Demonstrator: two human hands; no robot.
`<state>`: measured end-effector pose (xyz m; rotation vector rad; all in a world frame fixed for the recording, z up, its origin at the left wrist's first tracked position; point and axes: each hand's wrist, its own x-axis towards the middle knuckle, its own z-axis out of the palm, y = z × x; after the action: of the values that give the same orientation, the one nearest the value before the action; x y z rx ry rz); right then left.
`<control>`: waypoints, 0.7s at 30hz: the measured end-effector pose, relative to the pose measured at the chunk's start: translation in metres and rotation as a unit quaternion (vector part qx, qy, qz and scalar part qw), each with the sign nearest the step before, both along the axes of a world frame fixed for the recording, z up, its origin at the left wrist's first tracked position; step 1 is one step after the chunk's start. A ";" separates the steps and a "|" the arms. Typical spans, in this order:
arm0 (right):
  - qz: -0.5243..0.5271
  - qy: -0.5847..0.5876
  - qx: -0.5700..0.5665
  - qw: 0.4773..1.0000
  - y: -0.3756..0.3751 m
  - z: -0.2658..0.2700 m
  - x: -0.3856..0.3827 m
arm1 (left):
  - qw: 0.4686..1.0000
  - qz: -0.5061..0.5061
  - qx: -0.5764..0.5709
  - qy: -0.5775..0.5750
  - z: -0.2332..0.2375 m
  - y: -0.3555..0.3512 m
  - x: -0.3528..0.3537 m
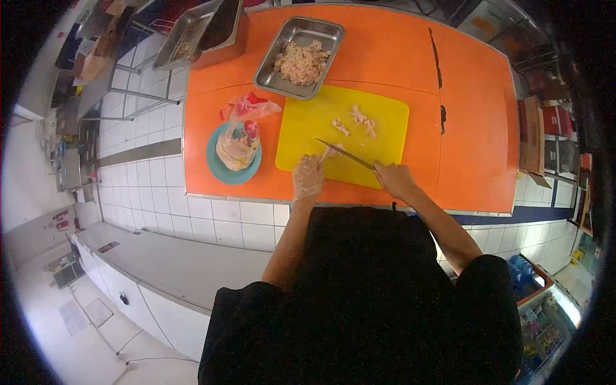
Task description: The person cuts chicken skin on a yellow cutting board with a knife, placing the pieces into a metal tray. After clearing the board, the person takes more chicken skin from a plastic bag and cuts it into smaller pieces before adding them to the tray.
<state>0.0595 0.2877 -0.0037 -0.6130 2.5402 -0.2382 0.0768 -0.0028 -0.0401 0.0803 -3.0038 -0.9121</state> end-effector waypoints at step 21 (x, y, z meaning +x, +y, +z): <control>0.006 0.033 -0.055 0.998 -0.101 0.003 -0.039 | 0.970 -0.082 -0.180 -0.142 0.001 0.009 -0.015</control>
<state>0.0203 0.1869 -0.0011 -0.6893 2.5987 -0.3621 0.0616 0.0060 -0.0392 -0.0439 -3.4309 -0.3712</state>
